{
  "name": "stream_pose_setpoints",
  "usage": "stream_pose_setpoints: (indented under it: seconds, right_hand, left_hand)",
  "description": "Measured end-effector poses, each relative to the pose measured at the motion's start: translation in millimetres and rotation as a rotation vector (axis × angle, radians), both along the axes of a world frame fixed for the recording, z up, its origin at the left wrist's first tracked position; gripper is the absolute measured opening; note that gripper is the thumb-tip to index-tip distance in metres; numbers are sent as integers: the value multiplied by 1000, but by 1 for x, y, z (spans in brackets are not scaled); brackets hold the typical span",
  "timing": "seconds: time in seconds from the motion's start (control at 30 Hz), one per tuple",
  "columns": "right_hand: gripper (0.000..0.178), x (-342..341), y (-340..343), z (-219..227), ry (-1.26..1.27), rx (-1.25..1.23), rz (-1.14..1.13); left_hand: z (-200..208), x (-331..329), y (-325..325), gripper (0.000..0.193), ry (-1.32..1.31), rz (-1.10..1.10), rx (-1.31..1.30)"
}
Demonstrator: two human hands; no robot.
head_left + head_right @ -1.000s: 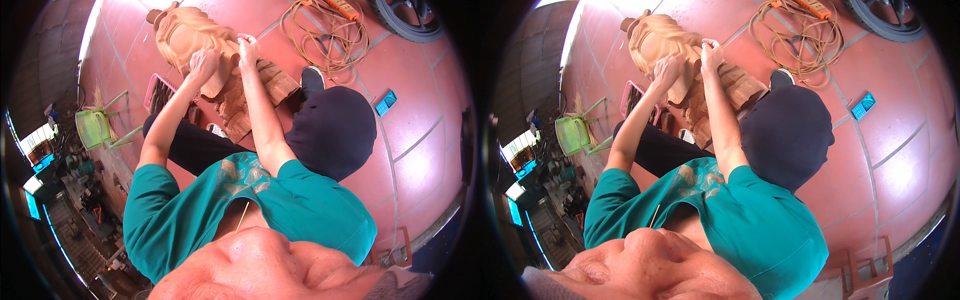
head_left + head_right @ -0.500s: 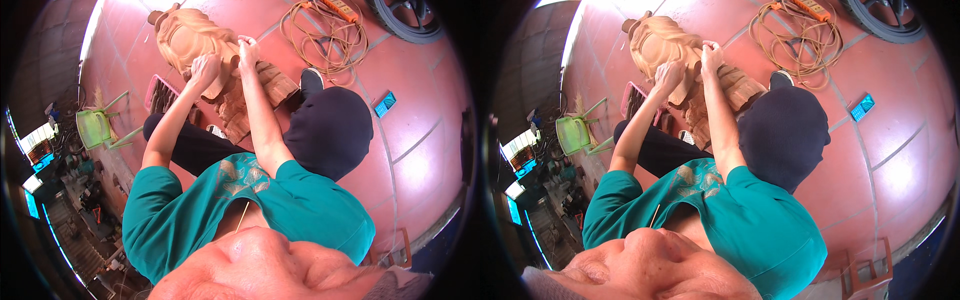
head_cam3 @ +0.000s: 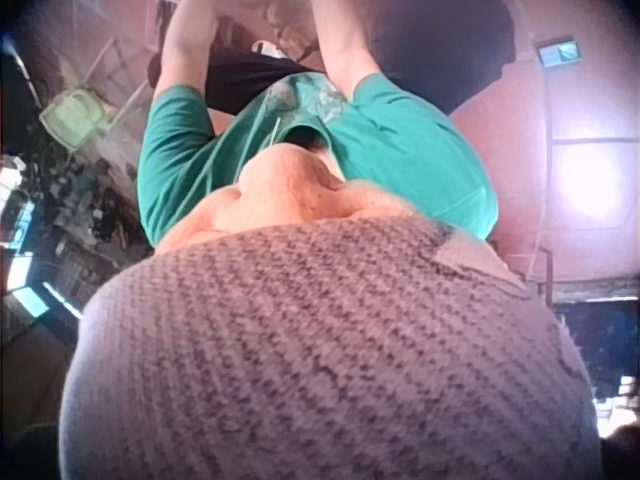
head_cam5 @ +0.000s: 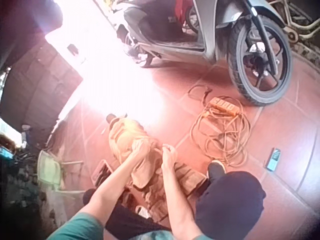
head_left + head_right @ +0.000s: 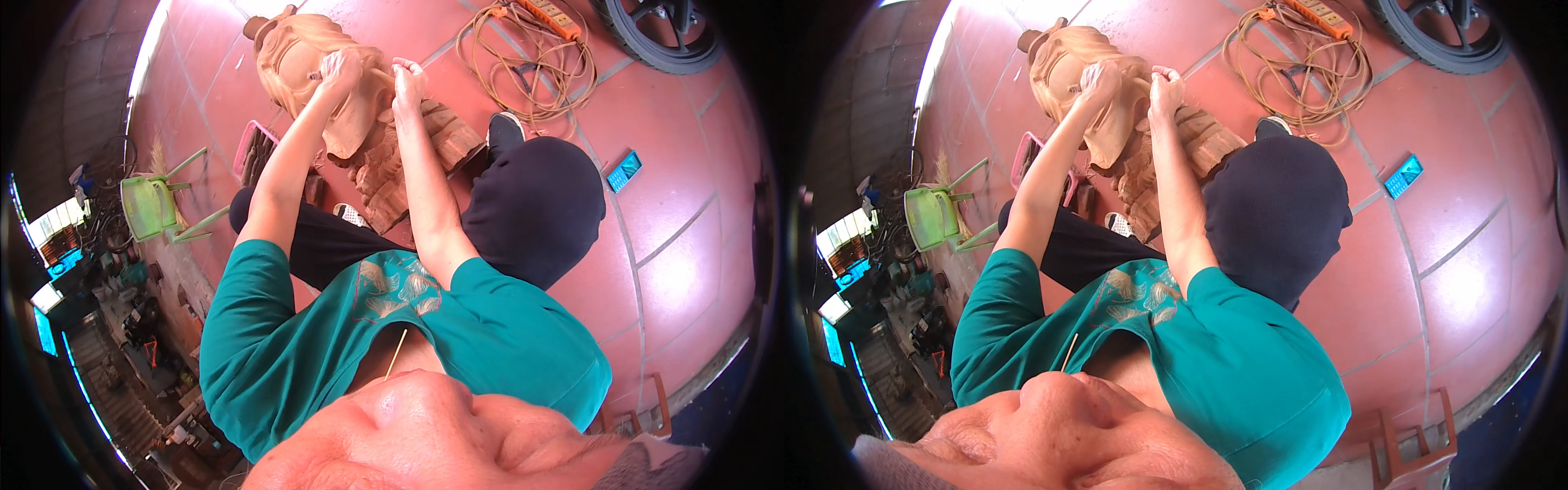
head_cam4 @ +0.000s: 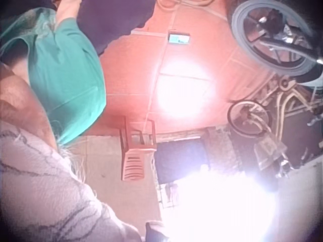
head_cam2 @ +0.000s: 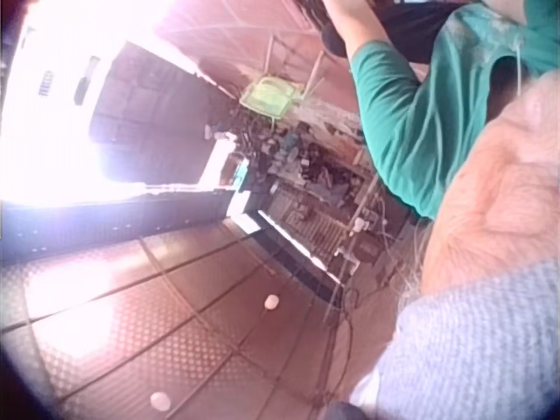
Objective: The person sits on the floor and carves a wooden sculpture using a small chisel and mallet. They repeatedly strike the chisel to shape the surface of the sculpture, focusing on the upper body area.
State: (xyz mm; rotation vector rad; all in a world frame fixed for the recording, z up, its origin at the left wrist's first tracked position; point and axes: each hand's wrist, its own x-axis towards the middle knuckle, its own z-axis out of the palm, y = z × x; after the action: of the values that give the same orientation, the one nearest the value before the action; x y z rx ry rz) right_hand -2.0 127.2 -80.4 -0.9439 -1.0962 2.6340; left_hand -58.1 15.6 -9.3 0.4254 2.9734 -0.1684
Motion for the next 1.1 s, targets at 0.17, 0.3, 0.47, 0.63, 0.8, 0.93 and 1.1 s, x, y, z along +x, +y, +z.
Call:
stream_pose_setpoints:
  seconds: [0.17, 0.3, 0.47, 0.63, 0.8, 0.93, 1.1]
  right_hand:
    - [15, -6, -3, -11, 38, 2, -54]
    - [15, -7, -6, -15, -4, 106, -51]
    - [16, -1, -6, -11, 22, 36, 12]
    - [15, -10, -8, -16, 5, 128, -49]
    - [15, -4, -5, -5, -30, 55, 25]
    - [15, -8, -1, -4, -17, 37, 4]
    - [14, -7, 0, -5, -24, 57, 4]
  left_hand:
    - [7, 56, -17, 24, 55, -178, 81]
    - [33, 103, -41, 18, -17, -171, 213]
    - [25, 110, -66, 14, 7, -235, 393]
    - [6, 48, -47, 16, 71, -298, 198]
    - [1, 8, -36, 17, 54, -244, 143]
    - [14, 42, -46, 16, -17, -247, 324]
    - [36, 93, -85, 11, -107, -261, 396]
